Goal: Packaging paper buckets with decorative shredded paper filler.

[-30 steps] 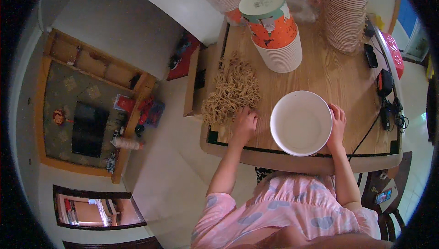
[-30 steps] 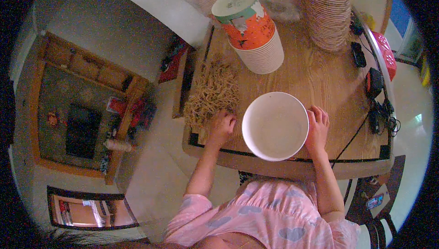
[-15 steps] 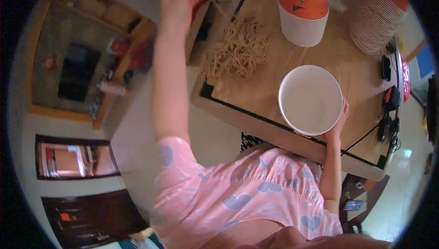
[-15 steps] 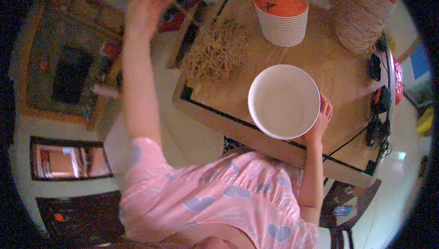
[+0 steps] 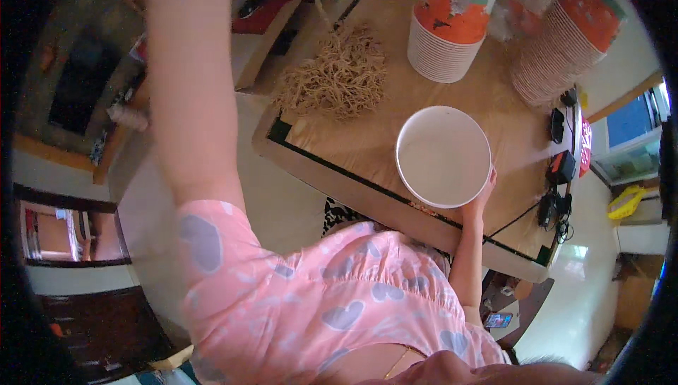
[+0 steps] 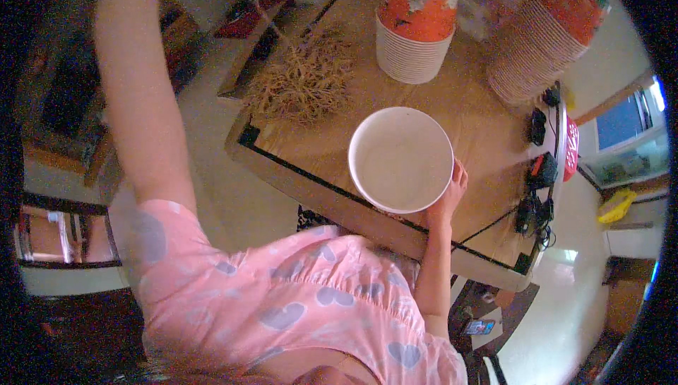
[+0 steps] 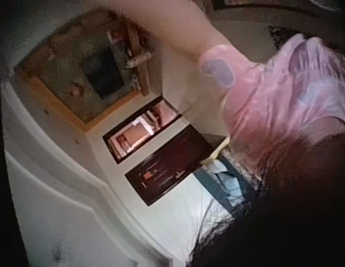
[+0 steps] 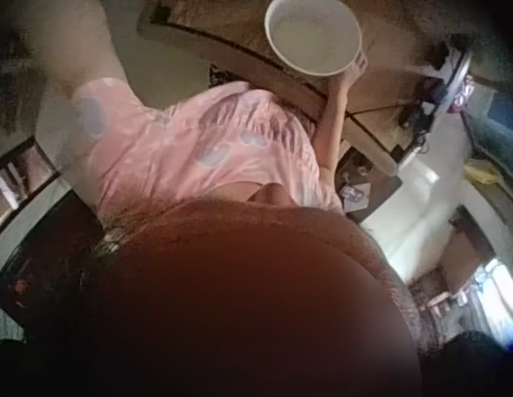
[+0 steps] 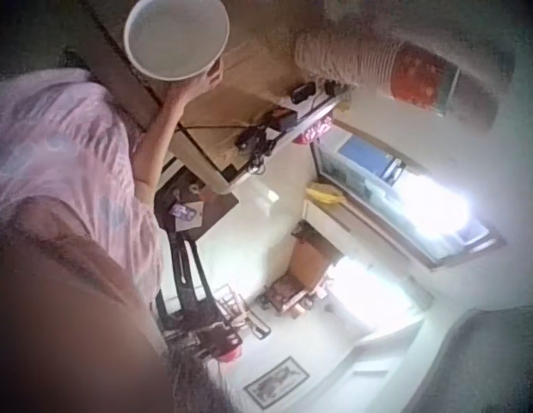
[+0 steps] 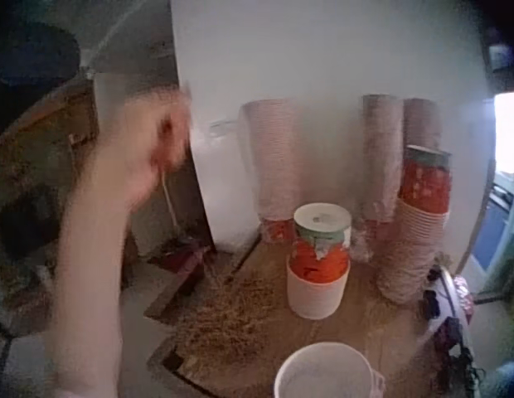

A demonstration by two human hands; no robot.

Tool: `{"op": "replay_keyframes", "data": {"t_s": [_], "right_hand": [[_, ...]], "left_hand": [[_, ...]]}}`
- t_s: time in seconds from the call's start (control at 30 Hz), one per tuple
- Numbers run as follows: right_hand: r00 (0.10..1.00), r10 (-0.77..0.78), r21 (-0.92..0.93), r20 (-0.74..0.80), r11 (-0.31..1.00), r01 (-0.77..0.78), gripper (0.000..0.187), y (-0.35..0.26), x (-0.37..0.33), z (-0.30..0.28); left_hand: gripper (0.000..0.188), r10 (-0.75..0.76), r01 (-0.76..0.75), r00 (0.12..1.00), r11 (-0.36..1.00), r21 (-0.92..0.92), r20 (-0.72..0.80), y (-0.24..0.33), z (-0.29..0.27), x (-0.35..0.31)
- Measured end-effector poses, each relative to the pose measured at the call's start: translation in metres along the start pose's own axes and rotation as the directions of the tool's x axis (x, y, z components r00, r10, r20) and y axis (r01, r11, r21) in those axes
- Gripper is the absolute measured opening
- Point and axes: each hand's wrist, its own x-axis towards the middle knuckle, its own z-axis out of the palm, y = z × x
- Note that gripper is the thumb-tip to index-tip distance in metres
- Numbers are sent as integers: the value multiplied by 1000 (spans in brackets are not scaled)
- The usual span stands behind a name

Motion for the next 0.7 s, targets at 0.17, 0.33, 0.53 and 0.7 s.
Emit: {"op": "replay_keyframes", "data": {"t_s": [0.17, 0.33, 0.53, 0.7], "right_hand": [[900, 369, 788, 233, 470, -397, 27, -23, 18, -44], [940, 273, 759, 203, 562, -328, 19, -66, 40, -78], [931, 74, 598, 357, 748, -289, 8, -90, 36, -93], [872, 98, 444, 479, 830, -337, 7, -109, 19, -117]], "left_hand": [[7, 176, -250, 968, 712, 656, 178, -213, 55, -84], [10, 33, -130, 988, 687, 715, 148, -289, 87, -147], [9, 12, -37, 999, 723, 689, 41, -324, 74, -135], [9, 34, -72, 997, 721, 689, 69, -322, 67, -117]]}}
